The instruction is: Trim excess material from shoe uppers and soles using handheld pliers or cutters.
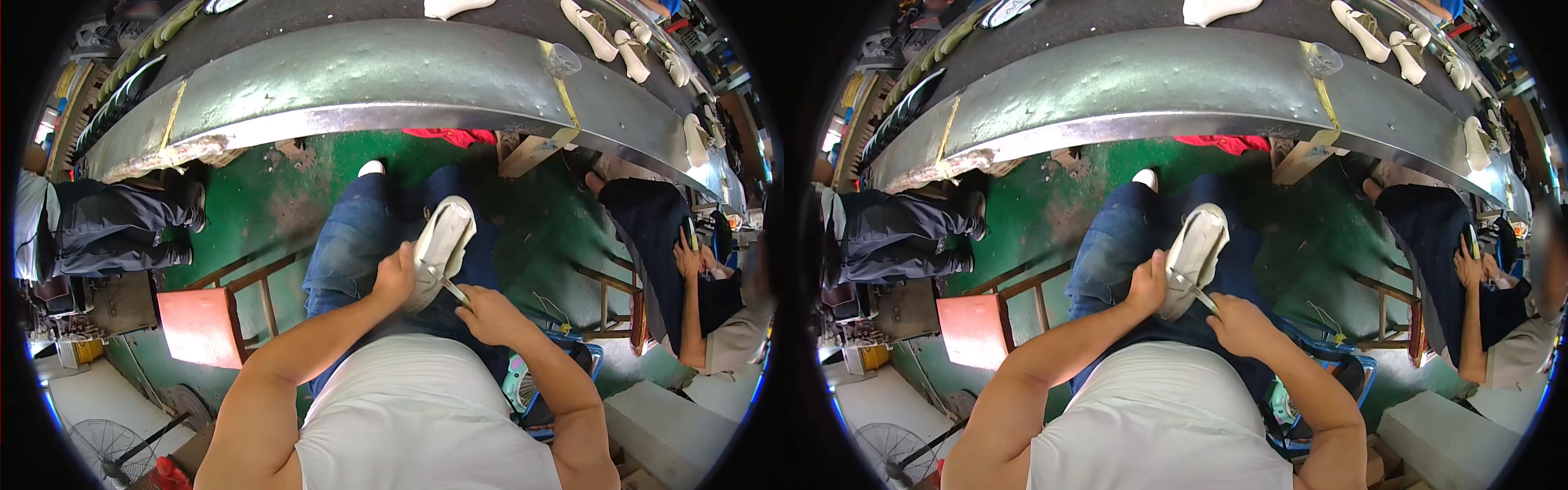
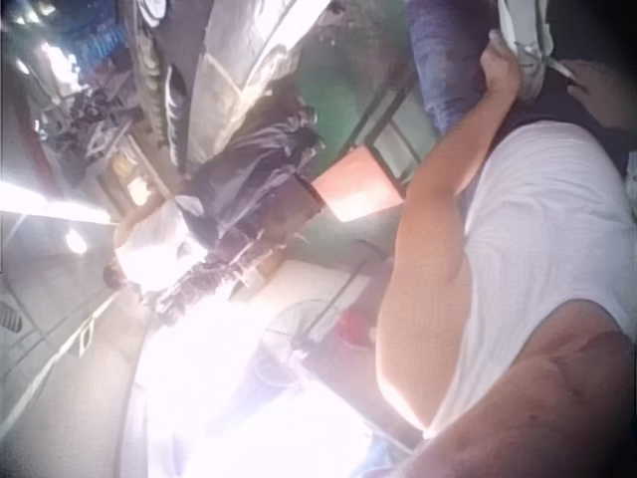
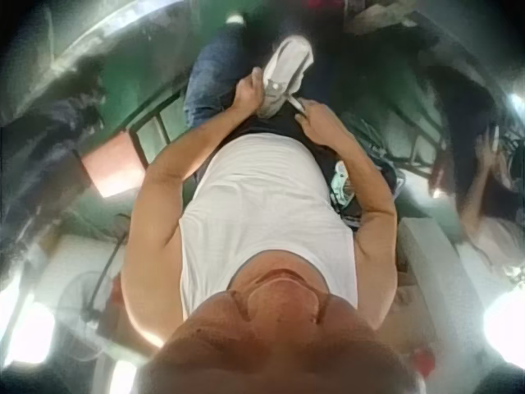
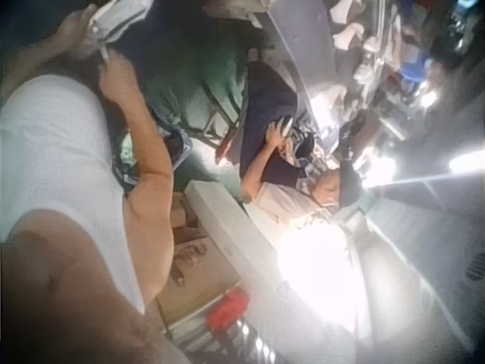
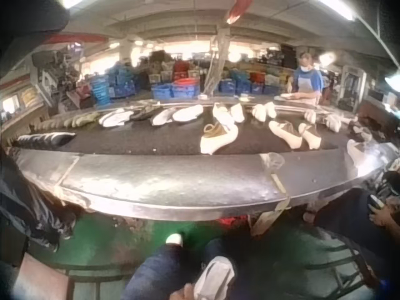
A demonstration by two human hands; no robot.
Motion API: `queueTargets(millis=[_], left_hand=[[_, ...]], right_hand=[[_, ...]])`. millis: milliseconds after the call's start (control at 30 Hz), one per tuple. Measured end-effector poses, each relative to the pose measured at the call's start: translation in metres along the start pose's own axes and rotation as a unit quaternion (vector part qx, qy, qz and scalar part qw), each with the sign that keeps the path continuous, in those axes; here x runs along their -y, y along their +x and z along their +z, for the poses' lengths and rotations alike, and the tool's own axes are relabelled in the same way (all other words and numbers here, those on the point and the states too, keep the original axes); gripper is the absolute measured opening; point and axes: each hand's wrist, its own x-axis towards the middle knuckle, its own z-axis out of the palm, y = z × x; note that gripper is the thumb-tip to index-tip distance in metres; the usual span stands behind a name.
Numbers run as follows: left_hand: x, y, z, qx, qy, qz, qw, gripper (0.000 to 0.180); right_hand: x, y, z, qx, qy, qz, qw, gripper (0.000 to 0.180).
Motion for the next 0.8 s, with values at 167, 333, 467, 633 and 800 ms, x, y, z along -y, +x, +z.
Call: queueTargets(millis=[167, 333, 467, 633, 800], left_hand=[[0.002, -0.007, 0.006, -0.083, 0.055, 0.226, 0.969, 0.043], [-0.032, -0.013, -0.011, 0.078, 0.225, 0.231, 0.943, 0.054], [-0.039, -0.003, -0.016, 0.133, 0.27, 0.253, 0.92, 0.058], [-0.047, 0.004, -0.019, 0.162, 0.324, 0.218, 0.906, 0.058], [-0.065, 0.002, -0.021, 0.184, 0.345, 0.214, 0.895, 0.059]], right_hand=[[-0.009, 0.012, -0.002, -0.218, -0.128, -0.03, 0.967, 0.031], [-0.035, 0.007, 0.015, -0.207, -0.058, 0.05, 0.975, 0.024], [-0.058, 0.005, -0.008, -0.111, -0.051, 0.031, 0.992, 0.018], [-0.045, 0.005, -0.06, 0.084, 0.193, 0.167, 0.963, 0.018], [-0.034, 0.02, -0.039, -0.148, 0.104, 0.062, 0.982, 0.03]])
